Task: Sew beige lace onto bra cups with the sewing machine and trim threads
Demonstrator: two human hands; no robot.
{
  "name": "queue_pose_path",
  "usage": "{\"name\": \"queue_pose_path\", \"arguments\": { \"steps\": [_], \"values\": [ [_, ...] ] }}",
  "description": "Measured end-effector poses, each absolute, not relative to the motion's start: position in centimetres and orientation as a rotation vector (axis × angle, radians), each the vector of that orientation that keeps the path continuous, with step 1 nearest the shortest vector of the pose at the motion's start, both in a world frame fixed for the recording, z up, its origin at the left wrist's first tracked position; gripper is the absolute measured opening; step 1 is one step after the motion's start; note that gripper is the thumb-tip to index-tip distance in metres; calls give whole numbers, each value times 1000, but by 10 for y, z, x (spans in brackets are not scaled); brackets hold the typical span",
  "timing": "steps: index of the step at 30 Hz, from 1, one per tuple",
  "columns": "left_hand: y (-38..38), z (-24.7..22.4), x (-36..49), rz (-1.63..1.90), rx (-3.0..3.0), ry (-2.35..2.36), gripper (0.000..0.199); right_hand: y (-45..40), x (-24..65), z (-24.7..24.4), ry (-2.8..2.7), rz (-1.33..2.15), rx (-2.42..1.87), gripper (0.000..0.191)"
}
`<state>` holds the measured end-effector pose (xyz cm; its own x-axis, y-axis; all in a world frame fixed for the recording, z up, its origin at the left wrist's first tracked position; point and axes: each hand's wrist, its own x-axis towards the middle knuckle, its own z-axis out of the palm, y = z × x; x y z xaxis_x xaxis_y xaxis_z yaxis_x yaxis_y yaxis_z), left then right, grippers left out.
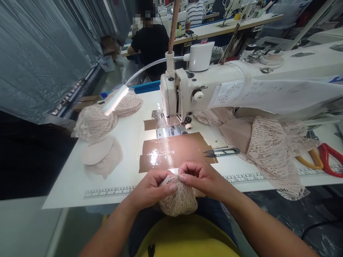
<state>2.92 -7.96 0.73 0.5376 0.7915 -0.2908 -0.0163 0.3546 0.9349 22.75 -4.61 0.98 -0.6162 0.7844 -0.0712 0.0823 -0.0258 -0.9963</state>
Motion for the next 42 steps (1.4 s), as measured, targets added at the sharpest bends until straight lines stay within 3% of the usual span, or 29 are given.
{"name": "queue_pose_path", "arguments": {
  "steps": [19,26,34,38,42],
  "values": [
    [-73,3,37,748,1234,1056,34,-37,229,6,-1716,1707,-945,28],
    [-69,1,35,704,1009,926,32,-35,227,5,-1593,1751,-900,27],
    [-68,-11,49,891,783,984,34,-31,229,-2,-1571,1739,-936,28],
    [-58,20,7,1050,756,1228,31,-24,249,6,-1515,1665,-1073,32],
    [-40,65,-42,1371,1151,1853,27,-18,270,15,-1479,1573,-1212,35]
  ]
}}
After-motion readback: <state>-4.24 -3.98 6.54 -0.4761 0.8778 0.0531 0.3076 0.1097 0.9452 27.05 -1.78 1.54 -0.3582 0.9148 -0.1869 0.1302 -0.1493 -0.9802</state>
